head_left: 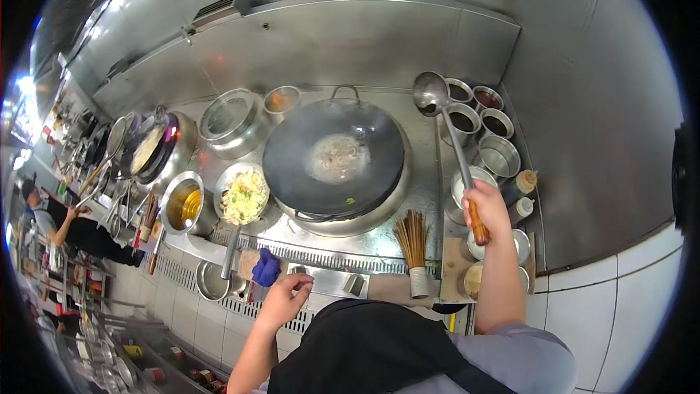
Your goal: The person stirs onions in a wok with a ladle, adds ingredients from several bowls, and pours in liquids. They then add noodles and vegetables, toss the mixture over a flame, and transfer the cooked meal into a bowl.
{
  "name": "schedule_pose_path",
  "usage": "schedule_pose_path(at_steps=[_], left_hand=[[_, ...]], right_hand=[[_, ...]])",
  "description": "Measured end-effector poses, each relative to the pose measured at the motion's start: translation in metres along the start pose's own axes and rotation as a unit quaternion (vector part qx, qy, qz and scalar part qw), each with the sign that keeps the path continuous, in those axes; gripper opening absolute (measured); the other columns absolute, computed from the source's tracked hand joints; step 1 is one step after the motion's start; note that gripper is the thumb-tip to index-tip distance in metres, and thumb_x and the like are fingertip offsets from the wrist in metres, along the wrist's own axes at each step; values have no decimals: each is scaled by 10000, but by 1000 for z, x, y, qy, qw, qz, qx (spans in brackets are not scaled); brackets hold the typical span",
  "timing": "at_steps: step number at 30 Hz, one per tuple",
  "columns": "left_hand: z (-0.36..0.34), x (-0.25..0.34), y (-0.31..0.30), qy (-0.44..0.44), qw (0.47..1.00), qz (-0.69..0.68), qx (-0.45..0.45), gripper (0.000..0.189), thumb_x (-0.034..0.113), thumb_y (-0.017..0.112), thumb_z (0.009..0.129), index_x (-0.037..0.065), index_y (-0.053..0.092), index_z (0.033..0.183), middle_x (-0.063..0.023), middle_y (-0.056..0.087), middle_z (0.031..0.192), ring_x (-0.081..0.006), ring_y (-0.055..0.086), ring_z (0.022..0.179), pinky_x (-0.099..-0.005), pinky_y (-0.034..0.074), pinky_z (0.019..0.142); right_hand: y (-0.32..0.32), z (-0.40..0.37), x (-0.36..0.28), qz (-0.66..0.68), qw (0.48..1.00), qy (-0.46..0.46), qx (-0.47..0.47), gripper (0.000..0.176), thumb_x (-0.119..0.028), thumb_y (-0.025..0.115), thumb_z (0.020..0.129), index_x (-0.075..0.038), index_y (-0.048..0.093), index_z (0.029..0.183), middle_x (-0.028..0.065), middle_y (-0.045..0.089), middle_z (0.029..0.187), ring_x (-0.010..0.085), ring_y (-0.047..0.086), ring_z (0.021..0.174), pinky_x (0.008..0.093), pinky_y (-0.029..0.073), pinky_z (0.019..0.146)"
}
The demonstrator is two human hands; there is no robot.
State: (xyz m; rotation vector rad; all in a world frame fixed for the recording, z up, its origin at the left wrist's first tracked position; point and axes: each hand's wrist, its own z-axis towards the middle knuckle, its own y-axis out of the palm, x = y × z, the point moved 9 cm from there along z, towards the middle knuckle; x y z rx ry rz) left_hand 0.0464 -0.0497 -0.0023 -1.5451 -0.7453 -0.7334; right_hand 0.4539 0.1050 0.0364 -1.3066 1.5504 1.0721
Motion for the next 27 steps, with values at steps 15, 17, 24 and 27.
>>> schedule_pose_path(at_steps=[15,17,24,27], left_hand=[[-7,4,4,13,1000,7,-9,183,133,601,859,16,655,990,-125,670,946,-259,635,844,-326,490,719],[-7,0,6,13,1000,4,-10,185,135,602,861,17,654,994,-126,670,951,-257,636,849,-323,489,720],[-8,-4,4,-4,1000,-17,-4,187,130,606,863,15,651,1004,-125,665,907,-221,637,838,-310,489,721],[-6,2,4,6,1000,-14,-1,190,129,608,863,9,648,1006,-121,663,888,-209,637,824,-307,489,716]], right_hand=[[118,26,70,-172,977,-4,-126,150,-41,513,840,-3,536,984,31,504,623,131,467,390,269,384,351],[132,26,104,-205,971,29,-118,278,-72,530,810,21,551,1071,53,526,628,143,492,401,304,411,382],[134,10,86,-95,972,27,-213,282,-70,549,819,8,552,1090,44,537,651,139,493,404,298,400,372],[106,12,54,-216,964,-130,-77,179,-59,533,860,-29,550,1036,26,513,627,132,474,382,274,384,344]])
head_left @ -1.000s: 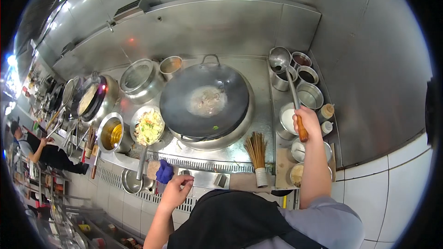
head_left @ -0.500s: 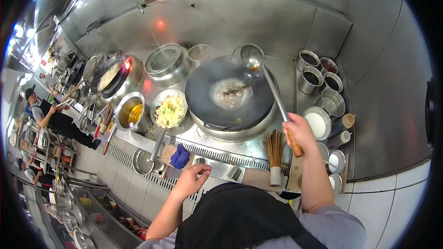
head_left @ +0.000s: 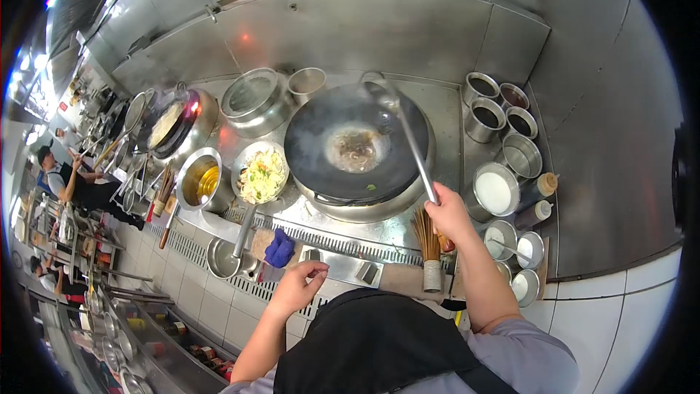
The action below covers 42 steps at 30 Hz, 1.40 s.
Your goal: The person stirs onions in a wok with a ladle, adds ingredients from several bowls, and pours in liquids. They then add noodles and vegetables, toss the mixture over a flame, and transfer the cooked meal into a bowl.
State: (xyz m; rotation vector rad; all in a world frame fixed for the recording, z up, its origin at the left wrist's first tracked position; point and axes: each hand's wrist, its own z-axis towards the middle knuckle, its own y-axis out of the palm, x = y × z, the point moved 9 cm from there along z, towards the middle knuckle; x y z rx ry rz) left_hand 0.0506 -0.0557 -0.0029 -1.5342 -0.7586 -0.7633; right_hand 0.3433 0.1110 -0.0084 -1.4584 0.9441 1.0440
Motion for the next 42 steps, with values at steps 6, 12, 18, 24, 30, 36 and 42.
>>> schedule_pose_path(at_steps=[6,12,18,24,30,36,42], left_hand=[[-1,-11,1,-24,999,-29,19,170,91,631,846,0,653,989,-116,667,864,-186,633,770,-289,488,708],[2,-18,8,-31,998,-49,0,162,85,630,846,-15,652,971,-116,670,852,-176,629,743,-287,494,694],[12,-1,15,-7,999,-27,-21,163,85,628,848,-22,650,969,-126,668,852,-181,633,749,-291,495,697],[15,-2,19,-7,1000,-16,-23,159,82,627,845,-22,649,964,-136,665,863,-201,639,756,-298,497,704],[11,-7,23,-30,999,9,-44,149,47,606,874,-27,629,1001,-89,659,907,-152,638,819,-272,498,735],[11,-3,25,-38,999,-6,-35,153,54,610,872,-25,635,1000,-91,663,909,-155,642,820,-273,497,736],[12,5,22,-34,999,19,-14,175,90,638,851,-1,652,1000,-108,671,908,-180,644,830,-286,494,746]], right_hand=[[-105,10,24,189,968,73,150,121,-94,536,832,-23,532,929,44,514,604,160,486,365,297,390,344],[-225,23,67,131,931,108,323,104,-86,533,787,0,514,732,70,521,593,183,495,378,312,414,369],[-261,49,124,129,924,141,330,98,-94,552,793,-18,522,737,68,533,594,182,496,406,311,426,387],[-254,44,121,266,907,138,296,109,-100,560,805,0,519,796,89,549,623,184,494,394,300,409,357],[-253,32,101,409,862,133,269,113,-124,555,845,-29,502,815,54,539,617,149,483,405,286,390,357],[-247,25,96,434,858,129,241,107,-124,548,860,-39,499,818,53,535,615,143,472,410,284,367,369],[-220,-6,50,387,898,102,184,90,-121,545,859,-38,510,858,45,530,604,135,463,393,276,365,361]])
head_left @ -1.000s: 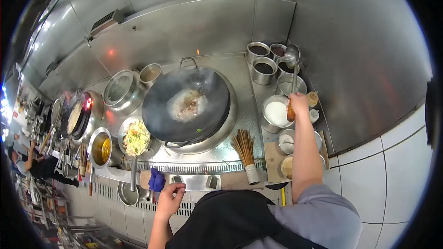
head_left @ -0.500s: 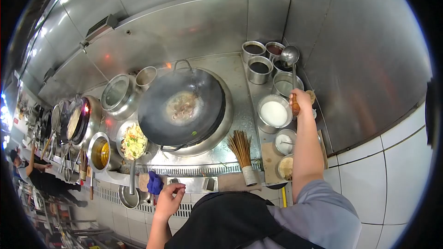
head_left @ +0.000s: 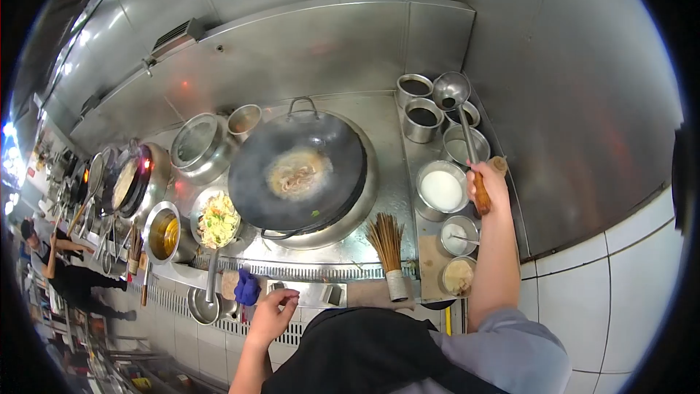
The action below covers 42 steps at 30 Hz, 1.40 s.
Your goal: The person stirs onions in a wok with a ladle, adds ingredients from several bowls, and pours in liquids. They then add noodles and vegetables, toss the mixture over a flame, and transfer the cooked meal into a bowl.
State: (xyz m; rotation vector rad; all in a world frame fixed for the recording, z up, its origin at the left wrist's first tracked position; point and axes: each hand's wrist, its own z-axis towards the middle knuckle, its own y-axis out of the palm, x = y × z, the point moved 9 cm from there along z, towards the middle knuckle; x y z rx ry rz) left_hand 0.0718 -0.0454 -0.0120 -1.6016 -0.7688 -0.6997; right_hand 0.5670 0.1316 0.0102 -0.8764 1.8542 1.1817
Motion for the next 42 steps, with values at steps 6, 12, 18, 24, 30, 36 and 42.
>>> schedule_pose_path(at_steps=[6,12,18,24,30,36,42], left_hand=[[1,13,1,38,999,10,-20,180,143,623,867,19,659,992,-101,678,957,-211,642,849,-304,495,704],[20,44,16,107,987,-76,-87,206,165,608,895,10,654,1023,-106,673,901,-165,638,840,-297,492,754],[97,126,35,148,962,-221,-53,425,283,574,921,-53,542,1181,-106,647,932,-169,603,878,-292,469,791],[123,60,35,39,975,-212,-56,241,182,597,873,-7,532,1008,-118,632,787,-168,638,612,-312,519,578],[96,25,-30,136,976,147,84,251,183,614,808,7,583,985,-252,629,816,-428,609,778,-476,463,688],[49,38,-59,113,977,179,31,180,172,644,781,28,623,887,-214,623,743,-404,609,721,-455,471,654],[7,87,-62,134,947,289,42,173,182,646,763,33,629,851,-210,618,732,-403,603,718,-470,468,656]], right_hand=[[79,-74,17,-114,988,22,-100,119,-117,526,856,-42,524,949,25,528,618,115,457,373,238,347,331],[151,-106,60,-267,944,-20,-191,205,-32,510,857,0,544,1057,15,511,630,107,472,382,235,382,344],[207,-150,125,-183,966,-41,-175,301,-38,501,867,-33,547,1164,-1,535,658,79,468,437,247,372,382],[216,-213,167,-490,816,-199,-233,396,-210,646,855,-7,564,1185,129,623,1046,171,616,712,318,501,652],[-75,-198,89,-377,860,-138,314,365,-237,695,812,-11,587,1077,102,615,767,186,588,596,315,463,535],[-175,-135,114,33,953,-24,301,306,-237,661,860,-46,551,1073,24,545,692,102,505,537,257,406,454],[-134,-91,131,-77,975,-36,206,331,-264,658,866,-57,530,1090,10,510,681,85,490,514,253,410,434]])
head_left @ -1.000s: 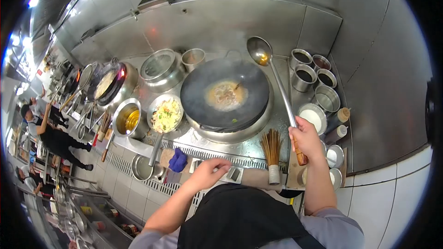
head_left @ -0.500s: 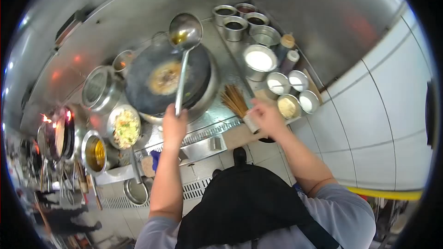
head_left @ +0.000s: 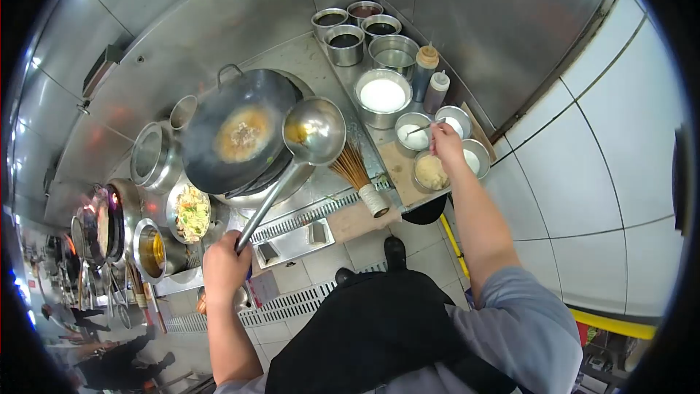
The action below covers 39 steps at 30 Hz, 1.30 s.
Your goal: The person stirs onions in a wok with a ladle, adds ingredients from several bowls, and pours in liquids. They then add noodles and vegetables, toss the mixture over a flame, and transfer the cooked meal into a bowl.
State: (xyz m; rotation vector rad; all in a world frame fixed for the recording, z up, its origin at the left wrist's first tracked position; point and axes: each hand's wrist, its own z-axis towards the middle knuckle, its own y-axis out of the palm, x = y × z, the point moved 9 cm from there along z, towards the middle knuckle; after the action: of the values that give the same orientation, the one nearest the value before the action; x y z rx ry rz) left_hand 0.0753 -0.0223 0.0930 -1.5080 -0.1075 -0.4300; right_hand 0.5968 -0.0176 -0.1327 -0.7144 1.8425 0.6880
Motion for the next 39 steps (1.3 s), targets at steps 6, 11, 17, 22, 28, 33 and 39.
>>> schedule_pose_path(at_steps=[6,11,17,22,28,33,39], left_hand=[[-8,40,4,51,990,112,-75,197,168,672,719,24,627,847,-195,628,763,-394,603,735,-459,473,657],[-4,81,1,79,977,151,-131,181,166,670,711,25,616,812,-186,626,760,-389,601,724,-463,471,659],[2,113,10,110,951,219,-187,159,185,632,745,48,620,824,-154,642,760,-357,619,722,-457,486,668],[6,136,16,109,949,216,-204,179,200,680,721,53,610,796,-161,632,735,-372,611,708,-454,475,639],[10,147,22,112,939,236,-222,159,197,632,754,50,609,811,-157,644,768,-354,625,737,-460,482,670],[18,155,34,122,937,244,-217,160,197,641,751,49,609,801,-168,636,754,-367,619,727,-469,478,664],[24,167,36,136,943,224,-207,165,195,654,740,44,609,790,-174,630,751,-379,610,726,-469,474,654]], right_hand=[[7,14,-9,-52,997,-18,-59,262,-252,617,889,-12,602,993,16,540,680,95,492,471,255,415,421],[9,-1,-37,-213,964,-125,-95,236,-209,598,896,6,625,989,37,609,701,109,530,506,267,428,454],[1,4,-24,-171,972,-104,-121,230,-185,573,910,22,635,987,57,640,742,112,546,522,258,442,449],[-12,10,-9,-97,989,-27,-108,223,-181,562,916,27,632,958,80,647,779,108,548,521,238,437,423],[-35,13,-17,45,994,33,-98,223,-176,540,929,16,610,1016,97,641,798,104,537,552,243,442,475],[-30,-29,-80,-5,983,-20,-181,227,-180,535,938,21,621,1000,72,638,804,91,523,561,236,435,503],[-55,-67,-71,-196,962,-70,-176,215,-169,574,919,22,635,997,45,631,754,75,522,559,222,413,509]])
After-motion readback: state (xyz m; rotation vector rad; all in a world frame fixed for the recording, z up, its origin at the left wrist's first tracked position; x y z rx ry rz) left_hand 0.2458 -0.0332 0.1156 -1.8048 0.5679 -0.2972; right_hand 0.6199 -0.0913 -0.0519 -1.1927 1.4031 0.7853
